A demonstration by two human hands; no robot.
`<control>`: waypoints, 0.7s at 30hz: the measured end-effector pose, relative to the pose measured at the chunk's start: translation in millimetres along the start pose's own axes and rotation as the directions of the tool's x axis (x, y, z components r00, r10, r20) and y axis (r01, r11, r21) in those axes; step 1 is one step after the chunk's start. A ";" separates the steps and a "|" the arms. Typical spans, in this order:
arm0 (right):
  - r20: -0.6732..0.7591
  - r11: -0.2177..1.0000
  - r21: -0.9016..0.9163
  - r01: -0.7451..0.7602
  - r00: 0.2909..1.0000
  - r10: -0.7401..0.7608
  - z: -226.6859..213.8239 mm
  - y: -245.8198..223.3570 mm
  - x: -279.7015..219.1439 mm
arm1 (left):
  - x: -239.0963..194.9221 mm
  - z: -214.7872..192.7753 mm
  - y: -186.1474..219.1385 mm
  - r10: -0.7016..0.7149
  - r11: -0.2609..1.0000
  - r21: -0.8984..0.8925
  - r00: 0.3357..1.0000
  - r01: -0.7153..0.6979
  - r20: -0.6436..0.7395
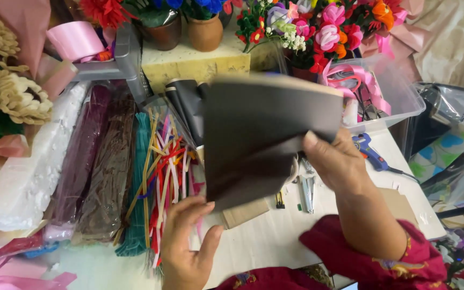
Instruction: Preparing plastic sleeves by cutting plastic film and inserting cardboard supports for flower bouquets.
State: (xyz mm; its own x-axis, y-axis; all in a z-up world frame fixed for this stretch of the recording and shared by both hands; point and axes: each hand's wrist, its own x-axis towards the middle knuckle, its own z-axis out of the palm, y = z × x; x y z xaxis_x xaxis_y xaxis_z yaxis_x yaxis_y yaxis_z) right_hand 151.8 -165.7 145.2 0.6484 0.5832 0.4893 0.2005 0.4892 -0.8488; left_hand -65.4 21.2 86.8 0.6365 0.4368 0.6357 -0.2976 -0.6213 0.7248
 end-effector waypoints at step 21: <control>0.424 0.902 -0.361 -0.237 0.820 0.385 23.4 23.3 -119.4 | -37.1 38.9 -55.3 -0.856 -0.116 -0.377 0.100 0.919 0.507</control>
State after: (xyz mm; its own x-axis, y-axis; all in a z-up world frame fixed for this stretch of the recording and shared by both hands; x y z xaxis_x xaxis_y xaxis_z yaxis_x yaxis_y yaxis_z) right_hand 61.8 -208.7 71.7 0.2978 0.9413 0.1590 0.2919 0.0688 -0.9540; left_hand -44.9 14.1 12.7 0.6792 0.2456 -0.6916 0.3508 0.7191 0.5999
